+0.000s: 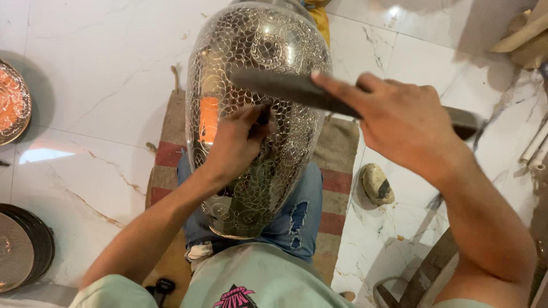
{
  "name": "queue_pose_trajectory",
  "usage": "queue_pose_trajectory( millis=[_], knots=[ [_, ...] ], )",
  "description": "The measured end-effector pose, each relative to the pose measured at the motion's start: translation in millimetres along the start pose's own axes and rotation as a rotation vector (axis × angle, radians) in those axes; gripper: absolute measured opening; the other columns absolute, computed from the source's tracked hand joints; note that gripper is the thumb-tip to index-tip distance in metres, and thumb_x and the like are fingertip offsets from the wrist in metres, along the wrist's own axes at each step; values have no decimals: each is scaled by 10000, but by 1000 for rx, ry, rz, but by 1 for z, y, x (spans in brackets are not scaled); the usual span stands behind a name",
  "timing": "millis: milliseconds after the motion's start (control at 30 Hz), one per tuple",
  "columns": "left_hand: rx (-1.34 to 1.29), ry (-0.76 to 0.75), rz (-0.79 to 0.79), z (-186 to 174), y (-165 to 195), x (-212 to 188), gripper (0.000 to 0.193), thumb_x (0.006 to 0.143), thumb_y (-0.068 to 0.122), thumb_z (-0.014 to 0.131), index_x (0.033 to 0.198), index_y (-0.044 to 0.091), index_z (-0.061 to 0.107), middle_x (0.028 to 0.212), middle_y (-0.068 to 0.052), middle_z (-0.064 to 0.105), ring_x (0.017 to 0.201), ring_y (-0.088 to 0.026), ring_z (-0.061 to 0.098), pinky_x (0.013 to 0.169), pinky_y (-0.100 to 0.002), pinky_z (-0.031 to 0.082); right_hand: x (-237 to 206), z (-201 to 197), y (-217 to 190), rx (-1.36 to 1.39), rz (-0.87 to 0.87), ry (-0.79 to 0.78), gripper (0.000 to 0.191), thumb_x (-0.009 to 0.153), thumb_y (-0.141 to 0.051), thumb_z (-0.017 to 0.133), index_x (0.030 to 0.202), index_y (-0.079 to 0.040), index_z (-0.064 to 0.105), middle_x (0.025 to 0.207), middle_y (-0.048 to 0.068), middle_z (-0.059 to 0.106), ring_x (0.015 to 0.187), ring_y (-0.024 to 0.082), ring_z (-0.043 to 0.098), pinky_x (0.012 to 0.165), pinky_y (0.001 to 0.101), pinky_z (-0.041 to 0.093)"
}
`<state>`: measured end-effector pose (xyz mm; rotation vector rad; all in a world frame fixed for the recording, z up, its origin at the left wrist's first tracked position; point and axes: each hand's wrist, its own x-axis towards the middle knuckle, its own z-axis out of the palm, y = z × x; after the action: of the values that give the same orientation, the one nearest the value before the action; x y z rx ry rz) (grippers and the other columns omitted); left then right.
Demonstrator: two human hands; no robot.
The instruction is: The person sits on the floor with a large engraved metal vase held between the legs and hammers a chisel-like punch against the vase surface, repositioning the punch by hand to work pattern details across different spots, steadying and turning the vase as they go.
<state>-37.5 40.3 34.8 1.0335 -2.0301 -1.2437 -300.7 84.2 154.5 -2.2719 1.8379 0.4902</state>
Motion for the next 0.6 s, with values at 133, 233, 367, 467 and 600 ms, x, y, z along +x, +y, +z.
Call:
queue_pose_trajectory(
  millis=[133,233,367,467,600],
  knots=[
    [-17,-63,16,-2,-3,6,284,919,-19,627,1202,-15,655,1009,-140,713,876,-241,735,775,-362,583,-5,26,6,324,1,218,784,893,-146,657,1603,-240,337,1113,144,686,777,345,705,676,471,584],
    [33,-129,34,-4,-2,9,231,920,-10,656,1150,-19,677,999,-148,721,886,-254,732,787,-372,575,-10,42,8,348,145,85,647,969,-167,645,1549,-275,379,1084,132,696,779,346,720,710,465,598],
    [3,-147,-40,-13,5,15,220,911,-50,588,1102,2,685,1025,-134,744,894,-234,751,786,-347,612,-28,71,-10,546,139,315,633,933,-174,696,1504,-199,424,1121,183,707,865,395,724,786,491,590],
    [-30,-295,-88,-23,6,37,246,948,55,619,1192,52,651,1023,-100,764,868,-195,767,801,-341,629,-42,98,-26,633,206,442,811,879,-131,710,1595,-167,331,1162,241,687,891,441,697,781,509,574],
    [90,-695,37,-19,8,65,433,918,172,693,1319,56,575,1013,-129,746,876,-227,741,846,-420,564,-49,132,-50,962,515,140,908,816,-86,685,1611,-255,281,892,221,699,806,368,747,752,499,567]
  ],
)
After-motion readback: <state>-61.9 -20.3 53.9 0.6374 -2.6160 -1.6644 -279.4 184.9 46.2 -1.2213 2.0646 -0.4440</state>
